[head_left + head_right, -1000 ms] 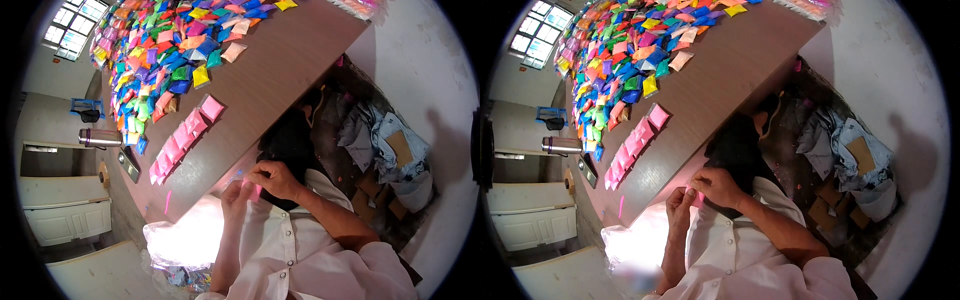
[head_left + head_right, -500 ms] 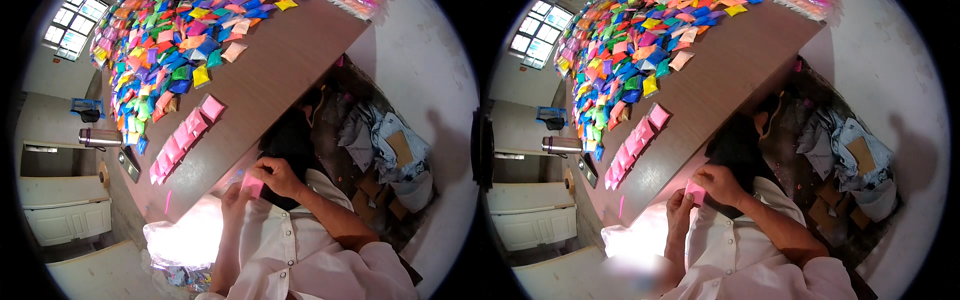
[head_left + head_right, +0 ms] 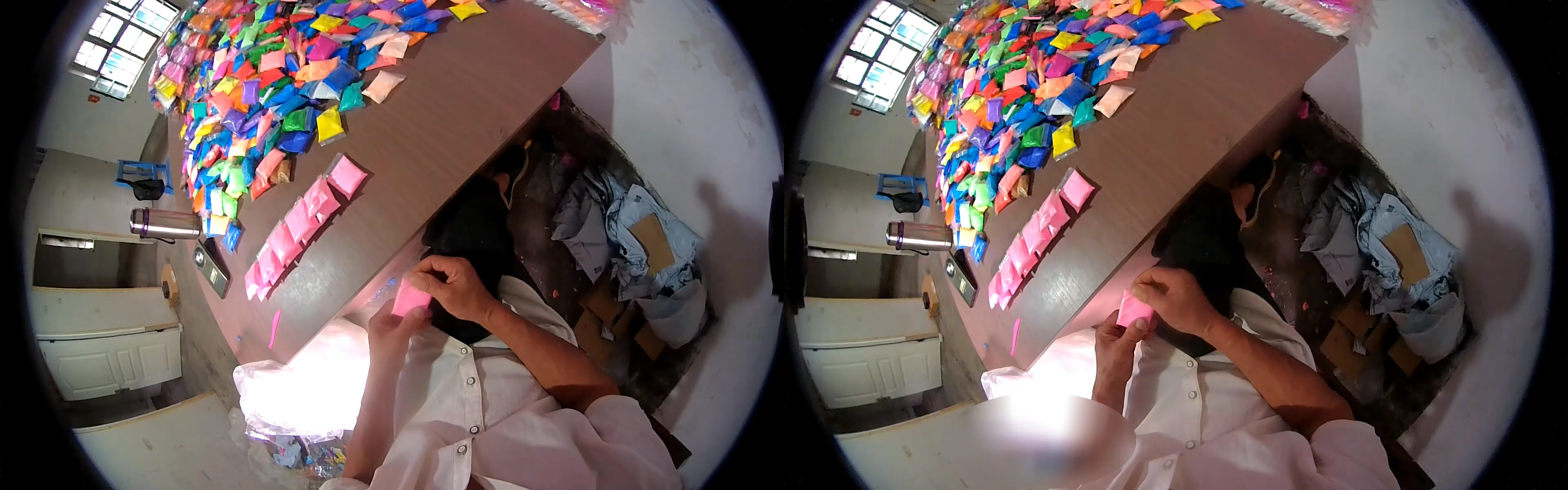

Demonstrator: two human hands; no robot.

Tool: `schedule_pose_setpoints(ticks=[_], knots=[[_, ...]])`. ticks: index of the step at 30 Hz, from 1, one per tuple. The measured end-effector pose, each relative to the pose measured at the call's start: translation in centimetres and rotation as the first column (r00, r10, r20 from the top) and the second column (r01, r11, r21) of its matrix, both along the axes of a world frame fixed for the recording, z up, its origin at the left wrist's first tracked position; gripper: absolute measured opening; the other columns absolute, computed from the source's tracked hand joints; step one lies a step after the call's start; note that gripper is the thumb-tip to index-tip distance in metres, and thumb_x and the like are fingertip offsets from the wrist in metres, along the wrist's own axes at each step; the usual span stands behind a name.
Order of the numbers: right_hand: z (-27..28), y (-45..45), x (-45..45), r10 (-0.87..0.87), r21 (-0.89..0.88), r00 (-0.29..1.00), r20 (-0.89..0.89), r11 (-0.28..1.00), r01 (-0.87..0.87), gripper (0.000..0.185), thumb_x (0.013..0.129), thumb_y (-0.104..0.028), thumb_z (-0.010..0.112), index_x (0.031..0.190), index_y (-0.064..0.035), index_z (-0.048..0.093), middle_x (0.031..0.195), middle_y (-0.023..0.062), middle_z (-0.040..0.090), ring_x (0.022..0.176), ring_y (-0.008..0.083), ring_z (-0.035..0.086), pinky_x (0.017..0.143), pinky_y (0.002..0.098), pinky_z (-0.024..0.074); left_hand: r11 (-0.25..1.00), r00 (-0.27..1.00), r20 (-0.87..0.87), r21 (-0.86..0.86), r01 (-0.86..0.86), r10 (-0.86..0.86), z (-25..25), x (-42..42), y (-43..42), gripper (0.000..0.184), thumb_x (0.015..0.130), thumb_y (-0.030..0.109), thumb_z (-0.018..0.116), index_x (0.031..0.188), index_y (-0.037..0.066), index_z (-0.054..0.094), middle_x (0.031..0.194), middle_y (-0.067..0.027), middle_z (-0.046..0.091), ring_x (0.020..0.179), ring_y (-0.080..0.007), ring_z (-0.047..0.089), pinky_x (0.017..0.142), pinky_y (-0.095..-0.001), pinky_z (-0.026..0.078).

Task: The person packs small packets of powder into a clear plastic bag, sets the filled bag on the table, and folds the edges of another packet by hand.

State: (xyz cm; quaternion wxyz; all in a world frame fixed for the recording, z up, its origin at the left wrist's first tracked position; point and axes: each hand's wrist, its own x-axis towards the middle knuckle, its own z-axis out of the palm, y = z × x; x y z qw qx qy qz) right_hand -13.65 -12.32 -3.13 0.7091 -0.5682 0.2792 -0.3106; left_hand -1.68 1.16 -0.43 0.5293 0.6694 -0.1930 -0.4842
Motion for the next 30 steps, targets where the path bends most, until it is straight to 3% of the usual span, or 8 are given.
schedule_pose_setpoints(ticks=[2,6,8,12,14,17,22,30], knots=[[0.3,0.0,-0.2,-0.021,0.022,1.000,0.011,1.000,0.021,0.016,0.100,-0.014,0.073,0.102,0.0020,0.075,0.088,-0.0008,0.072,0.081,0.0050,0.061,0.073,0.0237,0.0523,0.999,0.999,0.003,-0.016,0.051,-0.051,-0.5,0.5,0.2,0.036,0.095,0.017,0.078,0.124,-0.003,0.071,0.102,-0.0106,0.078,0.088,-0.0157,0.073,0.081,-0.0287,0.056],[-0.1,0.4,-0.4,-0.064,0.024,0.998,0.020,0.998,0.063,0.016,0.100,-0.014,0.073,0.102,0.0014,0.076,0.090,0.0003,0.073,0.083,0.0058,0.063,0.074,0.0244,0.0529,0.995,0.996,0.004,0.037,0.089,-0.089,0.2,0.4,-0.1,0.038,0.093,0.017,0.078,0.125,-0.003,0.071,0.104,-0.0100,0.078,0.088,-0.0158,0.072,0.082,-0.0283,0.056],[-0.1,0.8,-0.5,-0.040,0.031,0.999,-0.002,0.999,0.040,0.020,0.097,-0.018,0.071,0.102,0.0019,0.074,0.090,0.0098,0.073,0.083,0.0143,0.067,0.077,0.0308,0.0549,0.999,0.996,0.086,-0.036,0.029,-0.026,1.0,-0.5,-0.3,0.038,0.091,0.027,0.082,0.111,-0.004,0.070,0.094,-0.0080,0.073,0.081,-0.0152,0.067,0.077,-0.0299,0.054],[0.7,2.0,-0.7,-0.028,-0.149,0.997,0.067,0.988,0.038,0.018,0.097,-0.015,0.071,0.101,0.0025,0.073,0.089,0.0096,0.073,0.075,0.0147,0.068,0.067,0.0298,0.0545,0.997,0.969,0.236,0.019,0.070,-0.072,1.0,-0.5,-0.2,0.020,0.092,0.014,0.075,0.102,-0.003,0.071,0.088,-0.0059,0.071,0.078,-0.0136,0.065,0.074,-0.0296,0.053],[2.0,2.4,-1.5,0.047,0.021,0.999,0.025,0.999,-0.047,0.019,0.097,-0.016,0.072,0.100,0.0035,0.072,0.086,0.0098,0.072,0.076,0.0148,0.069,0.067,0.0301,0.0542,0.994,0.958,0.268,-0.003,0.105,-0.100,0.1,0.0,0.6,0.014,0.093,0.010,0.072,0.099,-0.002,0.071,0.086,-0.0052,0.070,0.077,-0.0126,0.064,0.073,-0.0288,0.051],[2.5,3.0,-2.3,0.039,-0.019,0.999,0.009,0.999,-0.039,0.019,0.099,-0.017,0.071,0.102,0.0011,0.074,0.094,0.0084,0.072,0.086,0.0154,0.068,0.078,0.0312,0.0537,0.992,0.983,0.160,-0.080,0.102,-0.088,1.8,-1.3,0.3,0.018,0.089,0.012,0.078,0.101,0.000,0.072,0.091,-0.0002,0.069,0.083,-0.0096,0.060,0.076,-0.0264,0.049],[3.6,3.2,-3.7,-0.011,-0.203,1.000,0.025,0.979,0.016,0.019,0.097,-0.016,0.070,0.103,0.0011,0.074,0.096,0.0098,0.072,0.088,0.0163,0.068,0.080,0.0320,0.0532,0.963,0.952,0.281,-0.203,0.179,-0.118,3.4,-2.2,0.0,0.017,0.094,0.014,0.079,0.092,0.005,0.066,0.083,0.0033,0.062,0.075,-0.0069,0.051,0.069,-0.0250,0.042],[5.5,4.9,-5.0,0.046,-0.183,0.999,0.002,0.982,-0.044,0.024,0.093,-0.019,0.072,0.100,0.0045,0.074,0.092,0.0129,0.076,0.082,0.0178,0.073,0.077,0.0341,0.0564,0.942,0.956,0.250,-0.256,0.218,-0.153,4.0,-2.3,2.0,0.023,0.092,0.013,0.081,0.081,0.007,0.061,0.079,0.0067,0.057,0.076,-0.0044,0.048,0.069,-0.0212,0.036]])
